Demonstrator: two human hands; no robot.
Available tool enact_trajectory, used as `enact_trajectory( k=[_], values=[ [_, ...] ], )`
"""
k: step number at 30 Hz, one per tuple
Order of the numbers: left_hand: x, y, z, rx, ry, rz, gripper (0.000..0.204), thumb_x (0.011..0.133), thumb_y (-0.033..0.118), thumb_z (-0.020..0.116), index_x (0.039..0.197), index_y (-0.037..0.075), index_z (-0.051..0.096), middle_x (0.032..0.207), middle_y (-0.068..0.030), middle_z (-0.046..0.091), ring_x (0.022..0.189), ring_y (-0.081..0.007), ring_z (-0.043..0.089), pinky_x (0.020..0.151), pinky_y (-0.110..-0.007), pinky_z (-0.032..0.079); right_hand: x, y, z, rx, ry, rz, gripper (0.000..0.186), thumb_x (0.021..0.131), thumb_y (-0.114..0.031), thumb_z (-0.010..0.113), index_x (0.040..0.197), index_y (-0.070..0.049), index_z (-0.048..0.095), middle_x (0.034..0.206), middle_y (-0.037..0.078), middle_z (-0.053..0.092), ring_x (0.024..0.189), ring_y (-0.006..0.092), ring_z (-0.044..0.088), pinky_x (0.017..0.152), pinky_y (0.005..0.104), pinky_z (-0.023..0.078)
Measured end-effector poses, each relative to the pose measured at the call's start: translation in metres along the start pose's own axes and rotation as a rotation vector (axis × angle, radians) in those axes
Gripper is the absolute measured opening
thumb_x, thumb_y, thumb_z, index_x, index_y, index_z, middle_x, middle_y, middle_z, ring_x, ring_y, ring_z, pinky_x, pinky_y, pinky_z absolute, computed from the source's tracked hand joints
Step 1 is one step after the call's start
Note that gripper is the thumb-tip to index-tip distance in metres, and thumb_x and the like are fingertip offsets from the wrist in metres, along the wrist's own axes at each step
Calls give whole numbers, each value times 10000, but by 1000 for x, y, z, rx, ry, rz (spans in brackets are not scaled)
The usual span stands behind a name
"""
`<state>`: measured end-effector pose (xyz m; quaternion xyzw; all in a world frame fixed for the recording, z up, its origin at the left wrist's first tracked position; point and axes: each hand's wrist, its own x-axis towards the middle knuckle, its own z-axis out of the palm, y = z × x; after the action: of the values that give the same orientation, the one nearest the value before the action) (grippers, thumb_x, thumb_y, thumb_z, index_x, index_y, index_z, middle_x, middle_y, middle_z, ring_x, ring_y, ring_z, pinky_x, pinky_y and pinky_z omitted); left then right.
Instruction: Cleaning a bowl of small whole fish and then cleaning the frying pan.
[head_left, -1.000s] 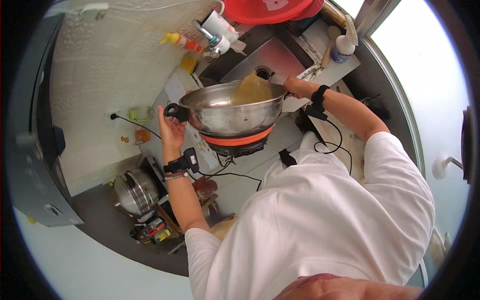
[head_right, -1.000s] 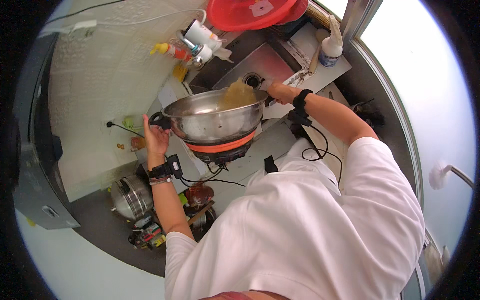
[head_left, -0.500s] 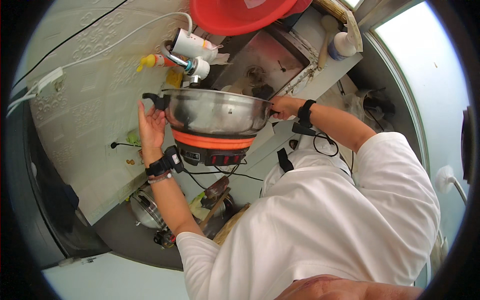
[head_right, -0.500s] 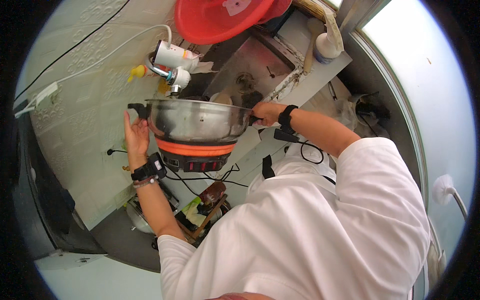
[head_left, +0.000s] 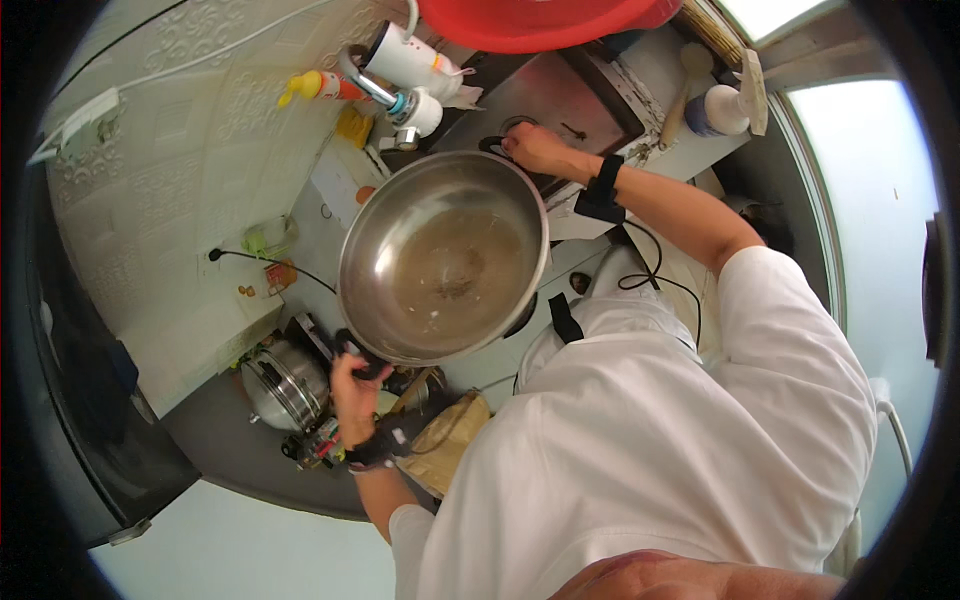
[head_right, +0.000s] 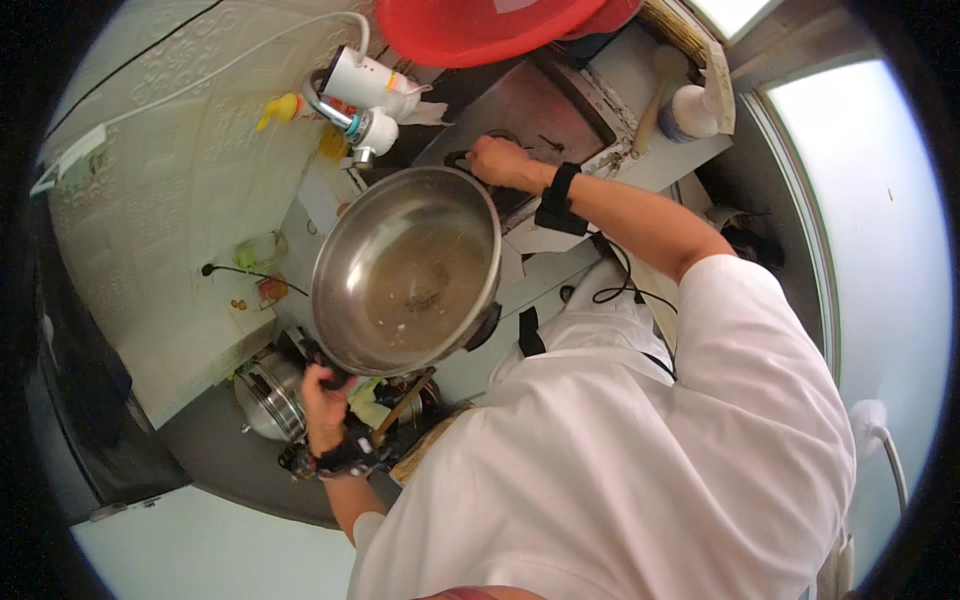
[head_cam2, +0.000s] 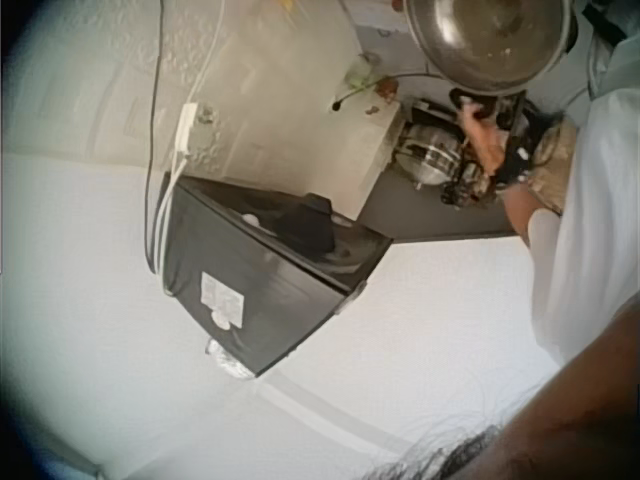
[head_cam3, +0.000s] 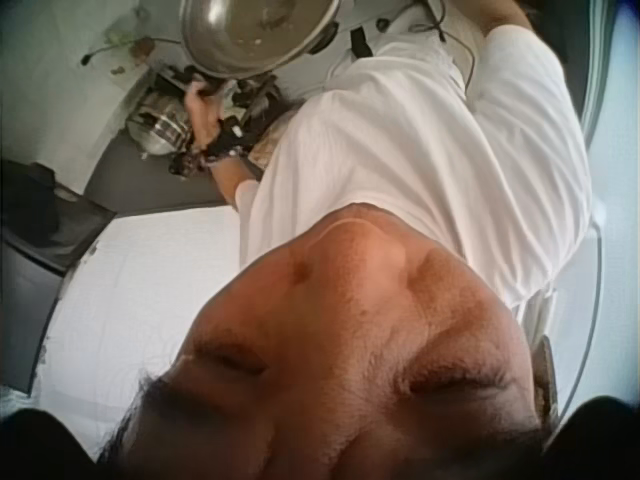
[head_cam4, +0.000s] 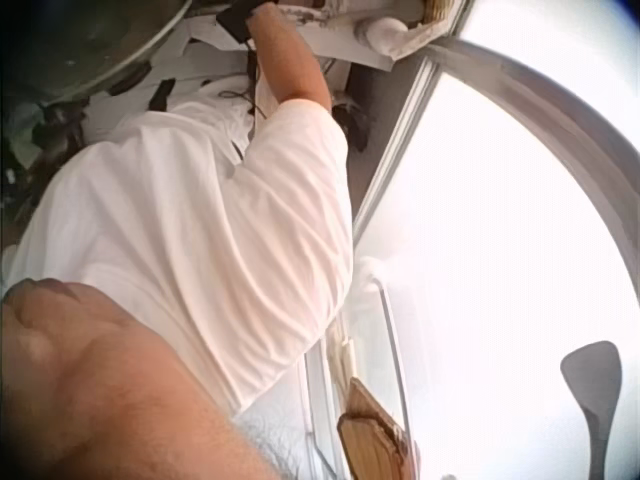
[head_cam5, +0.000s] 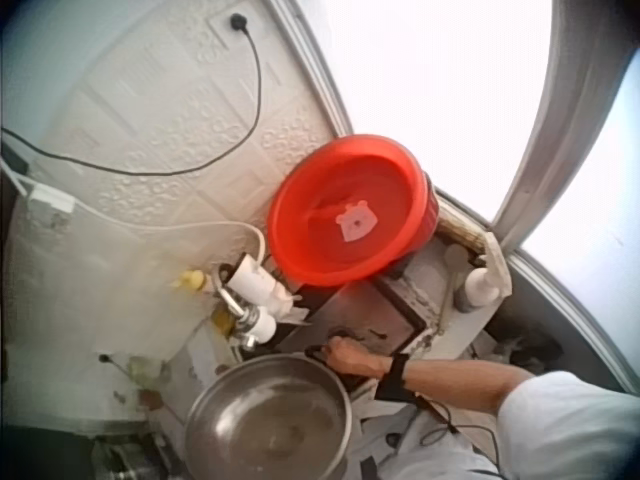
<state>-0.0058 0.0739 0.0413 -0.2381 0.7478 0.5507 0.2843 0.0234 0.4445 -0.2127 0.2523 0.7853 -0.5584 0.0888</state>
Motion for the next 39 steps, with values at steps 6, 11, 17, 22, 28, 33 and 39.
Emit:
enact_trajectory(
  k=[6,11,17,22,28,33,39],
  values=[
    [-43,-42,9,-148,22,38,503,704,-43,417,1203,16,418,1000,-115,561,883,-274,591,739,-436,536,41,12,-17,316,-588,-18,263,910,-224,484,709,-56,496,604,66,526,455,126,388,444,252,319],
    [-77,-24,21,-92,65,82,480,709,5,413,1187,31,435,946,-97,582,844,-262,606,710,-377,535,89,35,21,-587,-831,-221,235,876,-260,511,846,-45,600,757,83,585,650,208,512,581,378,411],
    [-98,-38,11,-112,163,86,497,721,21,415,1218,24,408,1096,-139,555,942,-301,593,764,-461,534,112,80,79,-984,-1006,-525,328,819,-231,530,1062,-34,630,1067,140,623,920,272,595,734,410,453],
    [-100,-38,19,-118,139,92,496,731,3,428,1227,23,403,1122,-136,536,973,-290,588,805,-478,537,114,82,92,-1325,-1075,-338,333,800,-235,533,1061,-50,623,1057,146,612,893,278,576,716,461,434],
    [-87,-34,32,-111,45,125,471,734,6,421,1205,23,415,1066,-124,559,902,-286,618,757,-448,555,112,106,43,-982,-820,-294,239,795,-128,496,980,-15,596,961,167,611,826,274,588,672,431,446],
    [-79,-35,39,-131,-16,142,483,705,12,433,1186,41,386,980,-166,596,746,-326,661,563,-293,566,-18,-35,-44,-709,-256,-510,154,793,-18,482,898,62,561,969,191,595,868,356,583,777,390,472],
    [-59,-24,44,-64,-225,187,462,736,18,424,1193,-18,364,1055,-213,552,896,-360,624,706,-398,578,-109,-125,-74,-230,-75,-846,177,838,-63,516,954,43,599,1076,177,572,1019,333,518,839,373,436]
  ],
)
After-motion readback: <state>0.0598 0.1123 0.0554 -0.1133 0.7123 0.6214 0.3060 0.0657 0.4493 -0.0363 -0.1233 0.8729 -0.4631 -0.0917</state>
